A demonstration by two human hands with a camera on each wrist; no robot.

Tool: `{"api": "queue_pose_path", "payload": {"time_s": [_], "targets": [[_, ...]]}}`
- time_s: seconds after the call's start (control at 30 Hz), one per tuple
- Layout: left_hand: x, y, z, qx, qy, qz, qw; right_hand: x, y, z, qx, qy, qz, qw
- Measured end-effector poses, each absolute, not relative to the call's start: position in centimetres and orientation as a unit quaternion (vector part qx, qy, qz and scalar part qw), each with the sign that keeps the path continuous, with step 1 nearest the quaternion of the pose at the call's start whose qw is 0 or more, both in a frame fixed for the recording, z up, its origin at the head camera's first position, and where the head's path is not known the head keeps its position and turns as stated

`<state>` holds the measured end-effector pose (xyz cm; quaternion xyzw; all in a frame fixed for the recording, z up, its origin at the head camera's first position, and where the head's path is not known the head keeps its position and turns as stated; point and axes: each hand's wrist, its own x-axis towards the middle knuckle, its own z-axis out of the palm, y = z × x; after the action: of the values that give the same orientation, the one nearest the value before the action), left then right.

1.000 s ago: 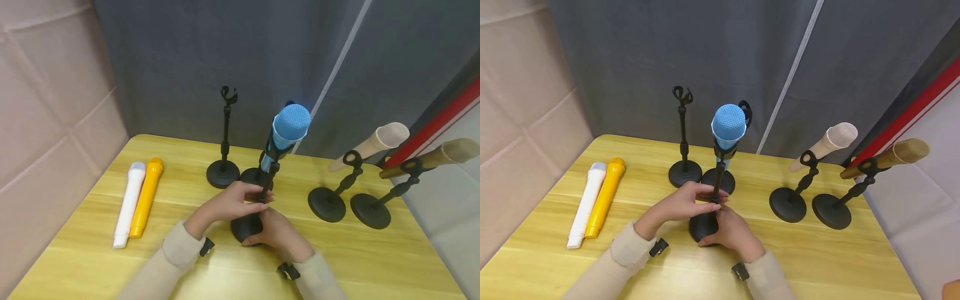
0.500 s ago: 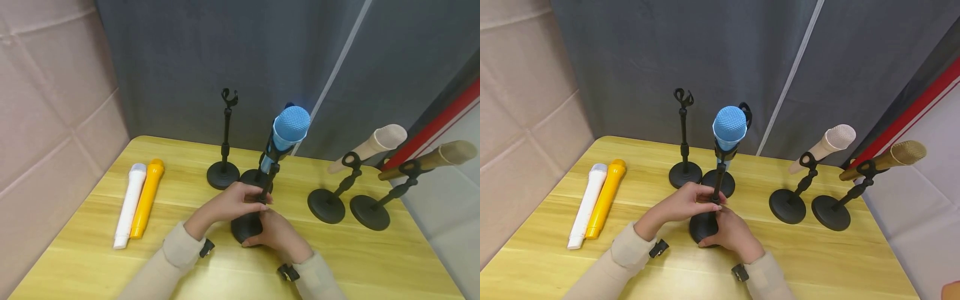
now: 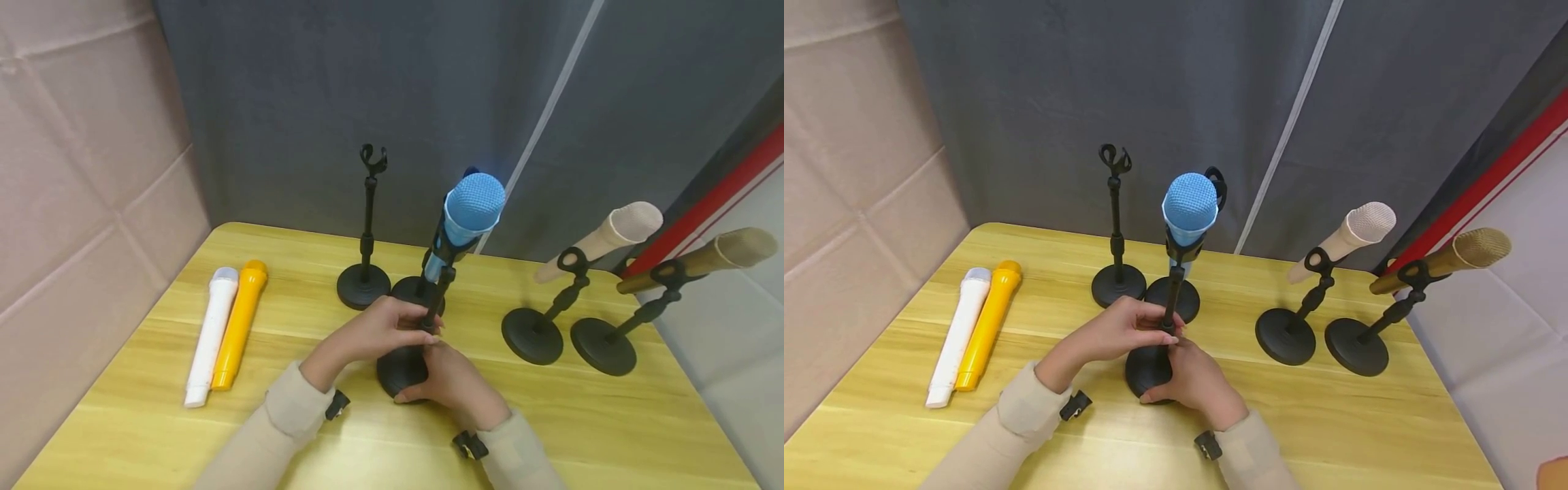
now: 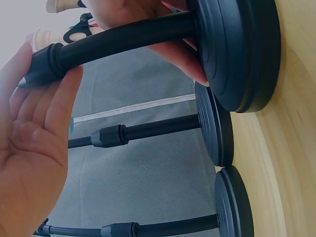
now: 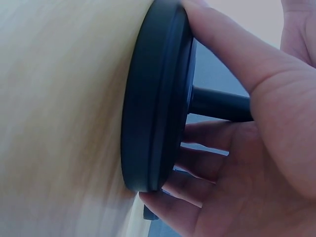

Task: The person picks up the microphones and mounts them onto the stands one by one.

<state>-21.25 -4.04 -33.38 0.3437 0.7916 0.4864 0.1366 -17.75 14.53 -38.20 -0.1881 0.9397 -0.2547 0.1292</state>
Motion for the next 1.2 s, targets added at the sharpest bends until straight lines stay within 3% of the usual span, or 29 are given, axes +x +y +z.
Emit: {"api": "queue_pose_path", "payload": {"time_s": [1.2], "targets": [[-20.75,-3.67,-32.95,0.319,0.804,0.493,0.097,-17.63,14.51,-37.95,-0.177,0.941,-0.251,0.142]]}}
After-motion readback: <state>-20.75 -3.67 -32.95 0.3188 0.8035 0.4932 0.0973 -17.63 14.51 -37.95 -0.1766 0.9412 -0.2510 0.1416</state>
